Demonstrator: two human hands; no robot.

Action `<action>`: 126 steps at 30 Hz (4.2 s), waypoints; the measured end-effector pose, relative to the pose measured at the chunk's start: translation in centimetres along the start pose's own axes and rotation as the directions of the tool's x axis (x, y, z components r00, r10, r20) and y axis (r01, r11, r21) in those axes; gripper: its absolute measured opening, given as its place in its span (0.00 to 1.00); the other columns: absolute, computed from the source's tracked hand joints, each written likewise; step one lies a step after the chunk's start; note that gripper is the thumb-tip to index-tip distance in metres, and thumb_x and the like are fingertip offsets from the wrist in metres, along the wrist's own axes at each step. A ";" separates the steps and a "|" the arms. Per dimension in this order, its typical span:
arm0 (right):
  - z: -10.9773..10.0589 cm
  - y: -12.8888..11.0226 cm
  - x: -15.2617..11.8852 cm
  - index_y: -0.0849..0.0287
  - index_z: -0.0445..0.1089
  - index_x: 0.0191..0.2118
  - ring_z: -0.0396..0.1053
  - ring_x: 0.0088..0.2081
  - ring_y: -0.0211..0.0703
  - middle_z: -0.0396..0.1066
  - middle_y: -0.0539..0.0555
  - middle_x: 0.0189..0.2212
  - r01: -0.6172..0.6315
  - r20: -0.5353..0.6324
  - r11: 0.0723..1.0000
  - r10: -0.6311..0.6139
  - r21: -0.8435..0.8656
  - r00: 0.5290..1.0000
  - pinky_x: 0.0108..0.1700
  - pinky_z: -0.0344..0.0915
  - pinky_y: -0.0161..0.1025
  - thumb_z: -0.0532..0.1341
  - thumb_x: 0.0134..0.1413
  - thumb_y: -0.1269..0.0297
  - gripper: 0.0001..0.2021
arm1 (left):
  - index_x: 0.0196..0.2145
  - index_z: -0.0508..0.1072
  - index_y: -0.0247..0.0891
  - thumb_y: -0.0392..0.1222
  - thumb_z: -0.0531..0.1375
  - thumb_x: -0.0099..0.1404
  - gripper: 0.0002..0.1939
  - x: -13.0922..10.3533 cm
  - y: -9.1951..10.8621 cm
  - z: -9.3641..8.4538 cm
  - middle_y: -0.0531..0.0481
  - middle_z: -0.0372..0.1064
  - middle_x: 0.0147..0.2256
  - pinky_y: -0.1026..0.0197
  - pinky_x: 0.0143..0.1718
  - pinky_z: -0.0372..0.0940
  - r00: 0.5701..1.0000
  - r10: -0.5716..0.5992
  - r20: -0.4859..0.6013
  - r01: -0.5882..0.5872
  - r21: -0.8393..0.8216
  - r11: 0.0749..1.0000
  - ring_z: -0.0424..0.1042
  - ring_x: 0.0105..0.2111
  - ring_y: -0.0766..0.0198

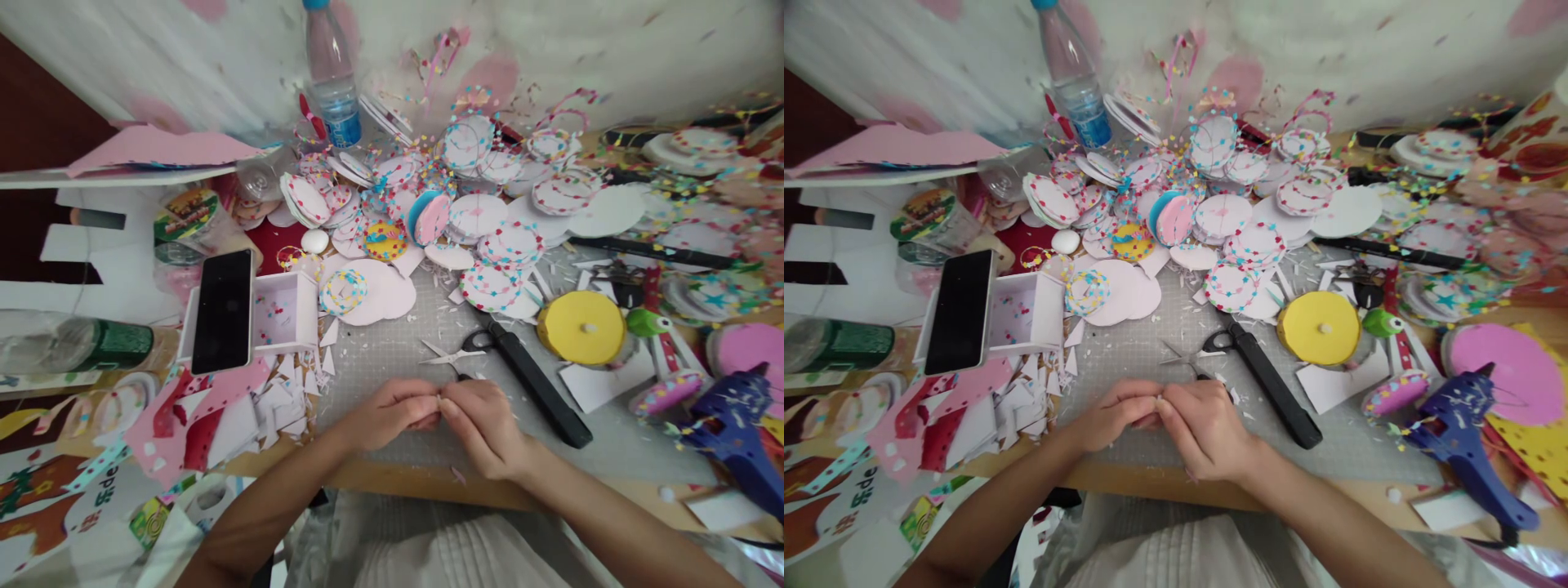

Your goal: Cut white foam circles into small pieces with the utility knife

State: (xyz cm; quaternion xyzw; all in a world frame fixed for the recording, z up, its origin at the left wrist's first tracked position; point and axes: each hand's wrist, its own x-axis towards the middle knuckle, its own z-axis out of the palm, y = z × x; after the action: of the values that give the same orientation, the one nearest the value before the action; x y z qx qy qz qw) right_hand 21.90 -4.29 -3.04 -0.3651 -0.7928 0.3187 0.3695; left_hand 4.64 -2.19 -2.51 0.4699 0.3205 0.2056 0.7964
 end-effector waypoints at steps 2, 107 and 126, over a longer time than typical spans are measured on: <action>-0.2 -0.2 0.0 0.53 0.53 0.24 0.55 0.18 0.37 0.55 0.45 0.16 -0.018 0.007 0.998 0.017 0.053 1.000 0.24 0.51 0.36 0.47 0.62 0.71 0.14 | 0.20 0.57 0.38 0.44 0.52 0.63 0.16 -0.1 0.1 -0.1 0.57 0.51 0.20 0.63 0.26 0.50 1.000 0.010 0.029 -0.009 -0.023 1.000 0.52 0.23 0.70; 0.1 0.2 0.9 0.55 0.56 0.27 0.58 0.22 0.39 0.60 0.48 0.20 -0.051 0.128 0.973 0.082 -0.227 0.988 0.26 0.51 0.36 0.47 0.61 0.70 0.11 | 0.23 0.55 0.39 0.43 0.47 0.71 0.18 0.2 -0.8 -1.2 0.57 0.51 0.21 0.64 0.27 0.52 0.905 0.415 -0.091 -0.252 0.669 0.699 0.55 0.23 0.69; 0.1 0.4 0.7 0.56 0.56 0.28 0.60 0.23 0.39 0.61 0.49 0.21 -0.074 0.181 0.973 0.115 -0.217 0.977 0.27 0.51 0.37 0.47 0.61 0.70 0.10 | 0.26 0.53 0.41 0.38 0.46 0.69 0.12 0.2 -0.8 -1.4 0.55 0.55 0.23 0.62 0.28 0.54 0.873 0.485 0.056 -0.328 0.803 0.498 0.58 0.24 0.66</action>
State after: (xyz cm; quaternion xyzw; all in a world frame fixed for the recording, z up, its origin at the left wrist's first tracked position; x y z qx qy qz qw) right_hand 21.63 -3.56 -3.19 -0.4068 -0.8357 0.2846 0.2350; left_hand 3.83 -1.56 -3.75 0.8137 0.3266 0.2652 0.4010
